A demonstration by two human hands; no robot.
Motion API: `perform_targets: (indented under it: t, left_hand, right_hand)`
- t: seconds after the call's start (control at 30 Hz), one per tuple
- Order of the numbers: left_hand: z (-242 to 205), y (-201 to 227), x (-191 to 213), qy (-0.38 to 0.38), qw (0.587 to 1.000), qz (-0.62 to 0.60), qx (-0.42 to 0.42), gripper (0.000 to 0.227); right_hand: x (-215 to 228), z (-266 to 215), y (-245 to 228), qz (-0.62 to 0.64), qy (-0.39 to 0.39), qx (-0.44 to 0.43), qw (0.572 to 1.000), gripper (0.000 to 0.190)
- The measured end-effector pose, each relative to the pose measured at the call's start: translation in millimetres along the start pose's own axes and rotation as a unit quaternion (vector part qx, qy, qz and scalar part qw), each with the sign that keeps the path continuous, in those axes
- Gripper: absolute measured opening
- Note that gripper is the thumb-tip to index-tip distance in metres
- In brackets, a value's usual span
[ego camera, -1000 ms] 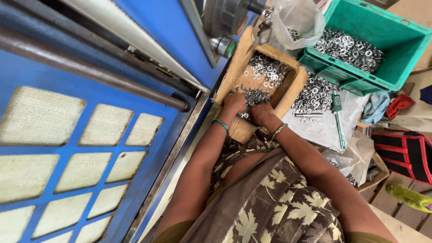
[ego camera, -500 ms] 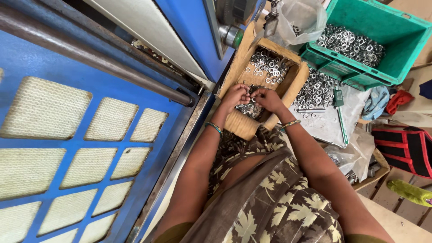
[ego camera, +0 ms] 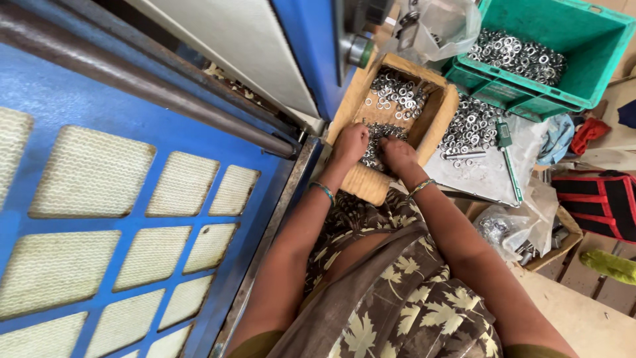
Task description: The person opens a machine door, places metal washers into a machine slot, and closes the door. They then sort through metal washers in a cardboard box, picking them up and moving them around by hand.
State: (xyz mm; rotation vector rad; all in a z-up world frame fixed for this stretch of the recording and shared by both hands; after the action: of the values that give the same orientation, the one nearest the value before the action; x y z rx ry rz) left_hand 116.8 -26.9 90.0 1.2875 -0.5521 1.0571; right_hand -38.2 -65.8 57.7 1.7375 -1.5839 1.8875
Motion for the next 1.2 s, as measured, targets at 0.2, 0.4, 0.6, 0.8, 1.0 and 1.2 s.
perform_targets:
  t: [0.2,0.4,0.6,0.8,1.0,1.2]
  left_hand:
    - [3.3,-2.4,-37.9,-0.152,0.945,0.289,-0.005,0.021]
    - [14.1,0.7,-55.2,-0.175,0.953,0.242,-0.055,0.022]
    - [6.2,4.1,-50.0,-0.249,0.958,0.124,-0.066,0.016]
    - [4.6,21.1,-52.4,-0.233,0.951,0.135,-0.149,0.014]
    - [4.2,19.4,-95.2,-0.195,0.908,0.295,-0.225,0.019]
    - [6.2,4.8,-97.5,-0.165,0.941,0.224,-0.192,0.015]
  right_hand:
    - [-16.0,3.9,2.9,-0.099,-0.005,0.0,0.995,0.019]
    - [-8.7,3.0,-11.9,-0.09,-0.02,-0.019,0.996,0.019]
    - [21.0,11.1,19.7,0.343,0.084,-0.121,0.928,0.014]
    - [37.7,-4.1,57.0,0.74,0.154,-0.123,0.643,0.014]
    - [44.9,-24.0,39.3,0.69,0.158,-0.155,0.689,0.009]
    - [52.8,-23.8,0.1,0.248,0.144,-0.094,0.953,0.016]
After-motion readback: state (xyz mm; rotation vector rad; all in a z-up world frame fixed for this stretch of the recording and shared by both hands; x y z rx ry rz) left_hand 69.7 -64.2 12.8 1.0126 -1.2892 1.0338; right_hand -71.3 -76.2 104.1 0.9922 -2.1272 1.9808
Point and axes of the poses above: each hand's wrist, its own z-axis towards the middle knuckle, its own x-axis out of the back of the hand, y = z × x, the point moved 7 cm from there along z, towards the middle knuckle, and after that the axes turned 15 degrees about z, right-handed, at the moved point
